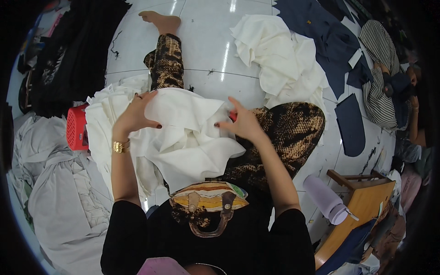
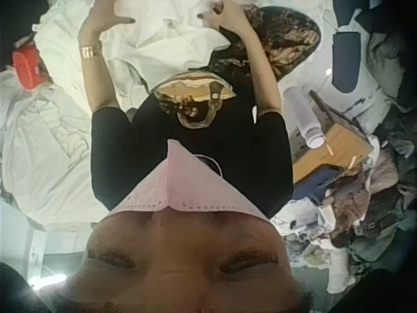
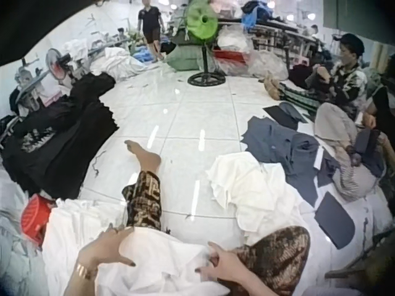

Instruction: Inspecting white fabric garment pieces, checking labels, and trimming excess threads with small scissors.

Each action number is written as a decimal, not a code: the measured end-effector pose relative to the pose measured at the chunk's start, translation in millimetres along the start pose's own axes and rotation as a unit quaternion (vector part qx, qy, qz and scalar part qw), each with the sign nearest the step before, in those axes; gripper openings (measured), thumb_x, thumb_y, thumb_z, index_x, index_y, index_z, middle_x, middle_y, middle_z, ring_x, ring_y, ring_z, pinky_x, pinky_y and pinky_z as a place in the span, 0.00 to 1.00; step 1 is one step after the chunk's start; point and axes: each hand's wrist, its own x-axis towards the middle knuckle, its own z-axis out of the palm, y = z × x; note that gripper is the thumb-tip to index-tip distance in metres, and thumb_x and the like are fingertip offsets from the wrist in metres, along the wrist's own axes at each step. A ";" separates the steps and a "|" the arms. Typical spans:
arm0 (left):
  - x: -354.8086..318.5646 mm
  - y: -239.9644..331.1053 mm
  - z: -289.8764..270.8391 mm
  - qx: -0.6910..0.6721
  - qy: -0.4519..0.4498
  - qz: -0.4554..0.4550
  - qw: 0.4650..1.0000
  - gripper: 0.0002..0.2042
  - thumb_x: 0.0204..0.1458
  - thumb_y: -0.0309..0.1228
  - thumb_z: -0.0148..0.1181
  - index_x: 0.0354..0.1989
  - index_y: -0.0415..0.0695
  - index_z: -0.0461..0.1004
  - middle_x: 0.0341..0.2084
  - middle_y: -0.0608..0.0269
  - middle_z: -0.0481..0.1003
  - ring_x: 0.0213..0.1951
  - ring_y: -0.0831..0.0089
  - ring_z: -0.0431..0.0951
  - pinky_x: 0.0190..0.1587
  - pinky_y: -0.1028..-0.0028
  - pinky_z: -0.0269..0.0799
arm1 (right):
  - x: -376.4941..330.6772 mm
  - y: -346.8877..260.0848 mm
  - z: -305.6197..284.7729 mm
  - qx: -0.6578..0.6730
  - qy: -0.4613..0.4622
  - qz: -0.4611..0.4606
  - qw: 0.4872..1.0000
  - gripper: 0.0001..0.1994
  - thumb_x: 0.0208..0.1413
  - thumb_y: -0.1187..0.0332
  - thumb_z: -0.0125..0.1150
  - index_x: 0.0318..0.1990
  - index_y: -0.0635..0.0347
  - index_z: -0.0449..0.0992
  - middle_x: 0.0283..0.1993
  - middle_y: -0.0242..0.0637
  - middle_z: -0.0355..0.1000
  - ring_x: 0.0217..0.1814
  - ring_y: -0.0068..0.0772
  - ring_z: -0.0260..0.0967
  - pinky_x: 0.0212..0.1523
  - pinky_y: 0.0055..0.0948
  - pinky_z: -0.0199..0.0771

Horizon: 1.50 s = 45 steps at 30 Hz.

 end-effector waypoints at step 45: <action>38.5 29.6 22.1 -0.139 0.077 -0.034 0.987 0.10 0.39 0.37 0.60 0.23 0.44 0.71 0.23 0.54 0.73 0.31 0.59 0.72 0.37 0.63 0.66 | 48.0 -33.0 56.4 0.084 0.055 -0.180 0.978 0.20 0.41 0.57 0.64 0.40 0.60 0.71 0.21 0.37 0.64 0.22 0.26 0.57 0.26 0.27 0.64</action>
